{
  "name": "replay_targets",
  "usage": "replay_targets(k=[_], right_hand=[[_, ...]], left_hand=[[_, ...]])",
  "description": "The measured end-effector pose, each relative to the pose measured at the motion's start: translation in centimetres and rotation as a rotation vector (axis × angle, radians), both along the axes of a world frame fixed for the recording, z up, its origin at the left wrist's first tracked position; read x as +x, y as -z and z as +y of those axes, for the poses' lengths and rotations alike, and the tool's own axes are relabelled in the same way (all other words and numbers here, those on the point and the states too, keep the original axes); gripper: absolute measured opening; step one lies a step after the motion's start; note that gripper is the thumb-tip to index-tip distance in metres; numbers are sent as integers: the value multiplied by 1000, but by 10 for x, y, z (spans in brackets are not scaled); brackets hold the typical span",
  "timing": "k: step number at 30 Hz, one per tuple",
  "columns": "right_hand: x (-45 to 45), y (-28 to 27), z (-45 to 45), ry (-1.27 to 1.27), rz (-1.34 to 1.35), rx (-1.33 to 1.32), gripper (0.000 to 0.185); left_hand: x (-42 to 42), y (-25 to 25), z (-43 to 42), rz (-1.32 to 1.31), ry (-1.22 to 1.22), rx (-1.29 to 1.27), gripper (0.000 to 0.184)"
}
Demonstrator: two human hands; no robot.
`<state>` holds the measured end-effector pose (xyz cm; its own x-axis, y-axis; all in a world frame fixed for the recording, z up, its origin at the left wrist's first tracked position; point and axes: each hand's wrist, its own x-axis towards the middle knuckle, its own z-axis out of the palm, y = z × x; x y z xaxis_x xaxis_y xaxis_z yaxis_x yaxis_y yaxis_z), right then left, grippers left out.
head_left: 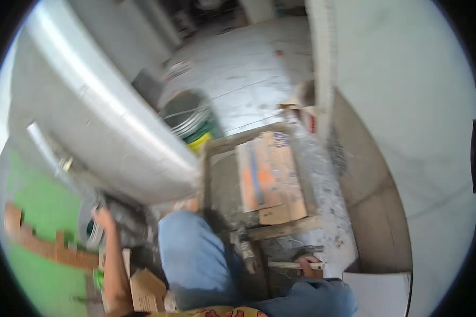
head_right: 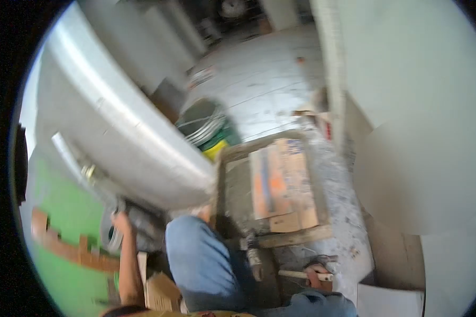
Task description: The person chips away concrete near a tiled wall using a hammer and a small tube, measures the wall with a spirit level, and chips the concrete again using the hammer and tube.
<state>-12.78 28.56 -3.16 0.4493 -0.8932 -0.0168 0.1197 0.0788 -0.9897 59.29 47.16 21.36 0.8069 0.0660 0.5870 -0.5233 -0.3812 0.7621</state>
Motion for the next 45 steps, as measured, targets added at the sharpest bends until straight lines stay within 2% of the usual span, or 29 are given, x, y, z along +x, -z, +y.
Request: replay_targets(k=[1, 2, 3, 4, 5, 6, 7, 8, 9, 11, 13, 15, 16, 18, 20, 21, 23, 25, 26, 28, 31, 40, 43, 45], right_hand=[[-2, 2, 8, 37, -16, 63, 17], [3, 13, 16, 81, 10, 191, 17], [7, 25, 24, 130, 29, 320, 17], [14, 26, 26, 211, 85, 516, 24], [11, 26, 37, 227, 232, 167, 11], [18, 11, 32, 227, 317, 110, 11], [26, -3, 28, 229, 404, 54, 14], [34, -11, 20, 230, 390, 292, 13], [28, -10, 17, 184, 214, 89, 11], [22, -19, 13, 149, 37, -22, 15], [23, -39, 14, 161, 27, 194, 11], [28, -30, 26, 274, -128, 146, 10], [29, -27, 30, 330, -202, 115, 10], [24, -27, 33, 333, -201, 24, 10], [16, -25, 36, 327, -156, -112, 10], [11, -23, 36, 320, -112, -208, 10], [4, -29, 35, 319, -92, -215, 10], [-6, -47, 35, 323, -141, -40, 9], [-6, -45, 36, 332, -116, -51, 9], [-9, -34, 37, 348, -68, -76, 11], [-7, -25, 35, 367, -37, -150, 17], [2, -19, 32, 373, -51, -10, 25], [2, -20, 29, 395, -56, -71, 26], [-2, -25, 27, 360, -17, -56, 17]], left_hand=[[-31, -32, -21, 77, 113, -84, 29], [-99, -85, -60, 108, 186, -191, 25], [-54, -97, -36, 141, 310, -68, 21], [-102, -146, -65, 45, 404, 0, 19], [-115, -186, -83, 162, 599, -78, 36], [-175, -222, -127, 56, 692, -152, 58], [-176, -251, -143, 51, 858, -122, 71], [-185, -282, -163, 48, 872, -157, 70], [-202, -306, -192, 42, 878, -195, 68], [-181, -343, -244, -236, 1323, 78, 71], [-259, -335, -327, -256, 1458, 178, 70], [-357, -318, -393, -255, 1634, 236, 69], [-416, -291, -412, -190, 1627, 73, 57], [-455, -257, -461, -122, 1774, 100, 38], [-493, -212, -498, -2, 1852, -27, 23], [-505, -192, -512, 13, 1867, -41, 22], [-519, -159, -538, 41, 1914, -52, 22], [-530, -136, -547, 112, 1897, -1, 27], [-539, -126, -543, 174, 1856, -36, 33], [-542, -114, -551, 232, 1931, -19, 37], [-543, -106, -560, 278, 1941, 48, 38], [-550, -96, -560, 195, 1928, 72, 40], [-550, -98, -564, 157, 1996, 46, 40], [-551, -97, -564, 192, 1996, 10, 37]])
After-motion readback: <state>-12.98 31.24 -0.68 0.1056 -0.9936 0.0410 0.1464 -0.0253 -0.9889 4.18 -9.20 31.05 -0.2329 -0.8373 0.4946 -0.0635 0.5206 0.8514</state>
